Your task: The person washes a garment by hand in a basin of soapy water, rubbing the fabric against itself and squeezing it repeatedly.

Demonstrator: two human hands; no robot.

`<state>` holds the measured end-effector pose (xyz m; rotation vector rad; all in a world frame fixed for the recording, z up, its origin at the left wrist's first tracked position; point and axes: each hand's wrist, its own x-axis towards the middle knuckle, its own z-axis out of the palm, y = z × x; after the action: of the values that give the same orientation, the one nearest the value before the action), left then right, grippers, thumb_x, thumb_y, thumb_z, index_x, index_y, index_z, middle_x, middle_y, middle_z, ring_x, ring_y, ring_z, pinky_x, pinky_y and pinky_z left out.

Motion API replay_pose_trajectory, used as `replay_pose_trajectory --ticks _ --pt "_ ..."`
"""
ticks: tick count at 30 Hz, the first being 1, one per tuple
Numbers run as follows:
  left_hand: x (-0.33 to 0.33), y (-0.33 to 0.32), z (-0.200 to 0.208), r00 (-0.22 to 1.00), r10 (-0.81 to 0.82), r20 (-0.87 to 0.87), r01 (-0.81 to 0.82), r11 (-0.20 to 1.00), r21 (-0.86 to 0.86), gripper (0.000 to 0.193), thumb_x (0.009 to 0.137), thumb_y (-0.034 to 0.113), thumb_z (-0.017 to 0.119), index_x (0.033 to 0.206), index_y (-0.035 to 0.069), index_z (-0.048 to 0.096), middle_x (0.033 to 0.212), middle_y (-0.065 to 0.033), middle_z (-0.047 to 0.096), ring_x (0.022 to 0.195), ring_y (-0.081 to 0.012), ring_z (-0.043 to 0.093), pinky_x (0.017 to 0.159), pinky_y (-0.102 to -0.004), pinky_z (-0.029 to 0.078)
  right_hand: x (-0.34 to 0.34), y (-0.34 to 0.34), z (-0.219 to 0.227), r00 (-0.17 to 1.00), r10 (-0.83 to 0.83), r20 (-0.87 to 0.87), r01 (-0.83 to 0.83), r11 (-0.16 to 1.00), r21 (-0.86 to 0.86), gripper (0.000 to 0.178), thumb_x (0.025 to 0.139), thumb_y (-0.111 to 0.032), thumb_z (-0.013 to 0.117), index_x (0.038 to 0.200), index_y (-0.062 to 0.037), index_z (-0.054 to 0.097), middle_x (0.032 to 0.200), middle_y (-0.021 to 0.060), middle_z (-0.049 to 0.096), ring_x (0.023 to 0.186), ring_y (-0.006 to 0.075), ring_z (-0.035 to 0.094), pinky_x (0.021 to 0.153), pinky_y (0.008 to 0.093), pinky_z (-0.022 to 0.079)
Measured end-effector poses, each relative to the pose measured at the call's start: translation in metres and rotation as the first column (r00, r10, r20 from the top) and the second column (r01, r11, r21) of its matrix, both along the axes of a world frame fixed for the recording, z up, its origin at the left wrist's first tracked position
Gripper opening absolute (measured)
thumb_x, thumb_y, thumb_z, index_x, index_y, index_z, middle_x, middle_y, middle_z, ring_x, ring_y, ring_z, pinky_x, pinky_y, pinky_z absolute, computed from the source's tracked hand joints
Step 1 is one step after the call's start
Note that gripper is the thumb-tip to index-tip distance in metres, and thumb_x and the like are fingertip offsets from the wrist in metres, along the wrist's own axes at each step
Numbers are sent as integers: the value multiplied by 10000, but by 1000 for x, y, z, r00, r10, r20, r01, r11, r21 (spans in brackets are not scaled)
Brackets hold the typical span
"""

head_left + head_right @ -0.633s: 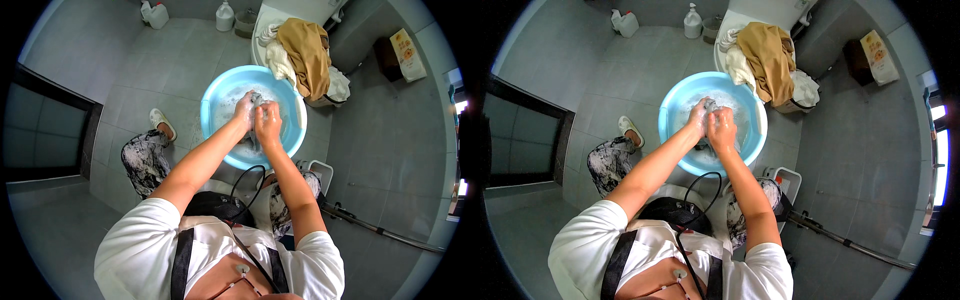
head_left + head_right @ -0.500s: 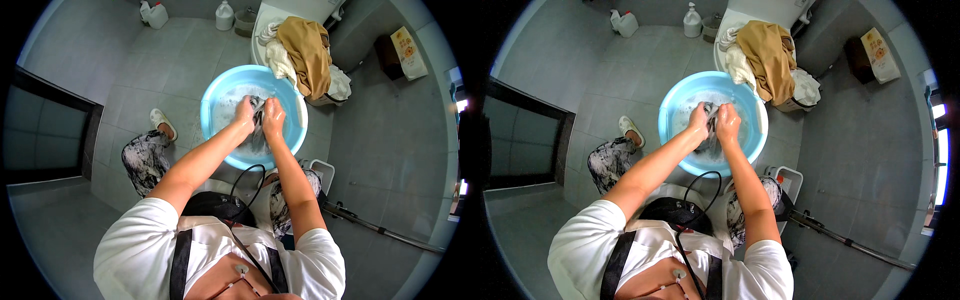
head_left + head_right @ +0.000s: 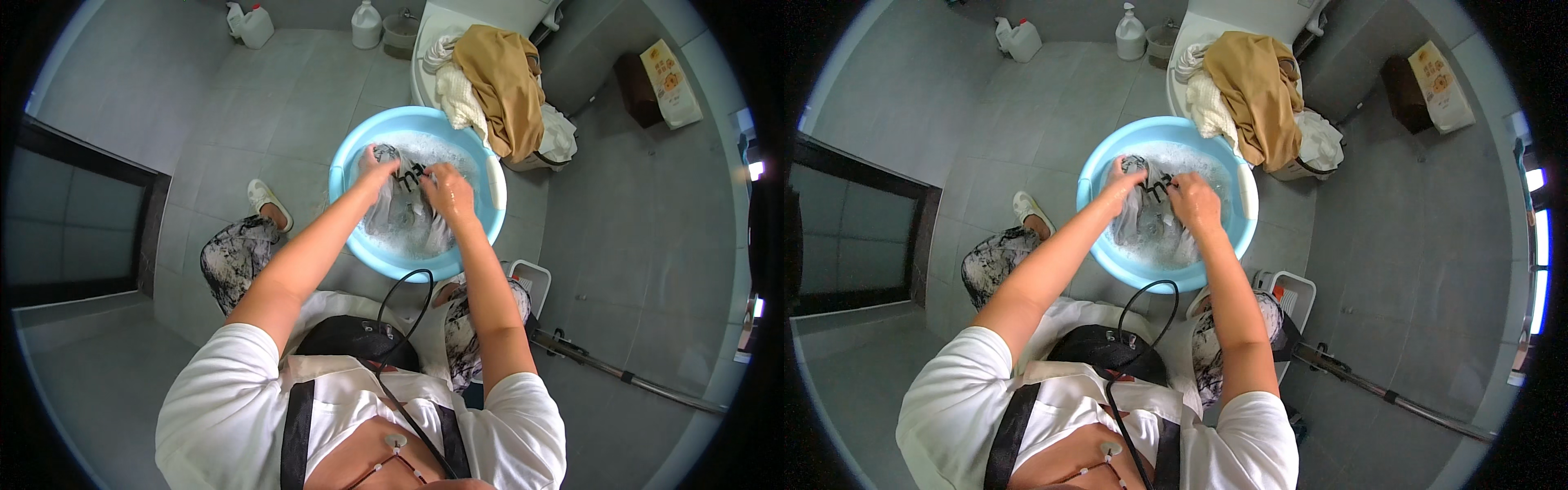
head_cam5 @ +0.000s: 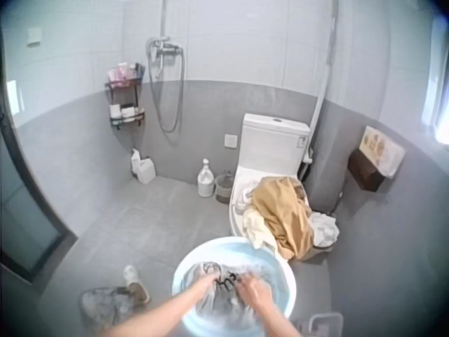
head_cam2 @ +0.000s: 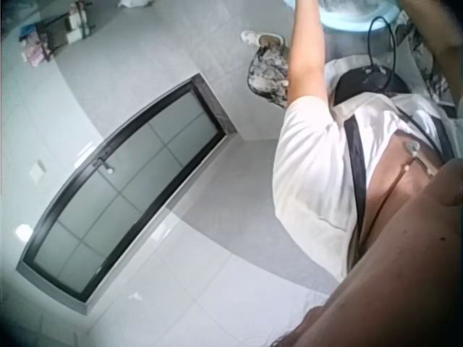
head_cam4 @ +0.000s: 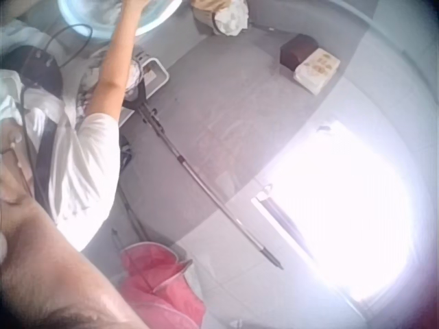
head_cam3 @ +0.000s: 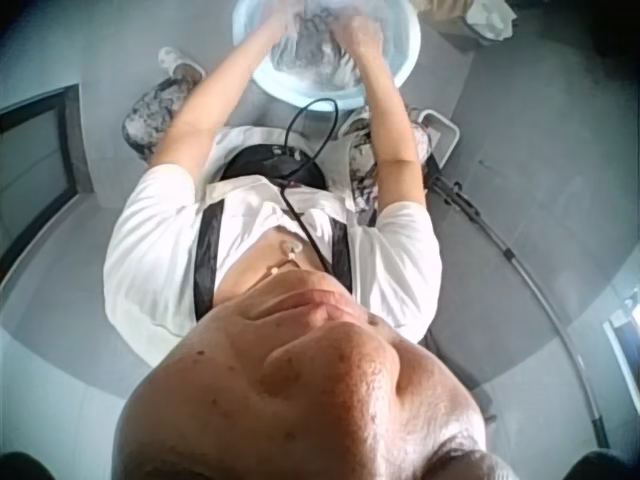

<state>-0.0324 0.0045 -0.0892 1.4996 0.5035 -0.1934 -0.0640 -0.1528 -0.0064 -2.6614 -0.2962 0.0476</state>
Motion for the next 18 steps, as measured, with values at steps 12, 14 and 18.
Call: replay_pose_trajectory --ticks 12,14,18 --pt "-27 -25 -32 602 -743 -293 642 232 730 576 766 84 478 1300 119 264 1334 -153 257 1125 -299 405 906 -373 365 21 -15 -84 762 -66 -645 -397 738 -545 429 757 -192 433 1165 -63 459 1181 162 469 1088 317 452 897 440 358" --pt "-11 -31 -34 268 -737 -621 778 -215 591 549 751 102 511 1266 105 323 1308 -138 307 1095 -273 436 898 -363 370 19 -20 -99 830 29 -557 -367 781 -506 391 755 -186 435 1117 -59 507 1147 160 501 1067 315 473 893 446 355" --pt "4 -13 -154 632 -757 -166 397 132 908 479 714 119 539 1179 74 435 1185 -144 436 992 -265 504 817 -354 427 30 -27 -117 978 110 -179 -172 911 -376 347 740 -197 465 1039 -48 560 1010 157 567 918 318 532 829 401 398"
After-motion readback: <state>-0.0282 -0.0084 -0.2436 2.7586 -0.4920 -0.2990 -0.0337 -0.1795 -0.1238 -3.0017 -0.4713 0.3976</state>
